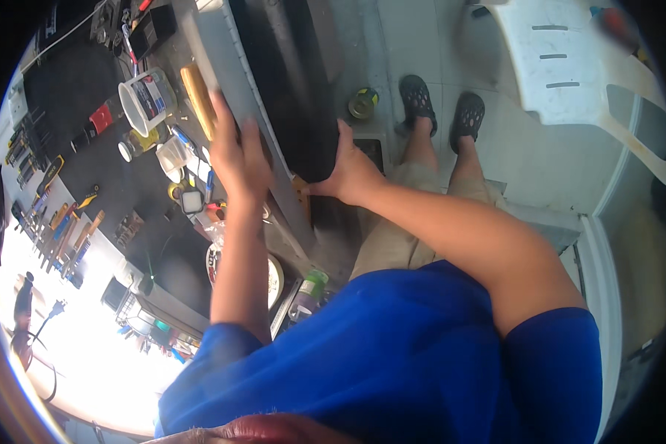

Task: The person marks a fretboard with a red pen, places the neck into a long wooden guide, and sands the surface using a sanding block.

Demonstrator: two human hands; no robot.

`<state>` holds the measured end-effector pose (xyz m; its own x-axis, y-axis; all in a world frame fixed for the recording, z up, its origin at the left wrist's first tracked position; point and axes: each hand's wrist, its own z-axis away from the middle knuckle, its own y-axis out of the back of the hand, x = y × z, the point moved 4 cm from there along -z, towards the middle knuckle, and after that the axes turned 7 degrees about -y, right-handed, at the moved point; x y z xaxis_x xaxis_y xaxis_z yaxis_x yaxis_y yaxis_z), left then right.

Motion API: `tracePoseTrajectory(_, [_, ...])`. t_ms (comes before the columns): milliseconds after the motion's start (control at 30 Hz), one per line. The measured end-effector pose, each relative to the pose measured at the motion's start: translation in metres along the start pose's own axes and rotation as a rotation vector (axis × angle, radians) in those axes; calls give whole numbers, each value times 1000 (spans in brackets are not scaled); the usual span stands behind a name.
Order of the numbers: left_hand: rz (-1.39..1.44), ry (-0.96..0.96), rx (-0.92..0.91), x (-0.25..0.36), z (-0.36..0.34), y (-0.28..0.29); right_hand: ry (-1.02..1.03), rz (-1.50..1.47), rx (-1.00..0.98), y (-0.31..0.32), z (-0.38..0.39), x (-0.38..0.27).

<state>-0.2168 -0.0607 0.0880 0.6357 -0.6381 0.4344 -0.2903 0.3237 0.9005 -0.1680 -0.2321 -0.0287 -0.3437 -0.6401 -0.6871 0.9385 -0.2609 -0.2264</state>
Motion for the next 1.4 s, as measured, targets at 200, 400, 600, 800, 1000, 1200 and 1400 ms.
tracePoseTrajectory(200, [-28,-20,125,28,-172,38,62,-26,-42,-20,2,-6])
tracePoseTrajectory(400, [-91,-10,-34,13,-16,-6,13,41,38,3,-2,-1])
tracePoseTrajectory(600, [-172,-67,112,38,-163,41,54,25,-48,-18,-6,-12])
tracePoseTrajectory(800, [-257,-161,47,12,-32,0,-25,42,11,3,2,-5])
tracePoseTrajectory(1000, [-39,145,15,38,-144,32,19,47,23,-9,-5,-1])
tracePoseTrajectory(1200, [-110,-131,67,-3,-59,13,15,-32,3,-1,-2,-11])
tracePoseTrajectory(1400, [-51,43,9,-7,-72,19,23,17,25,-6,0,-4])
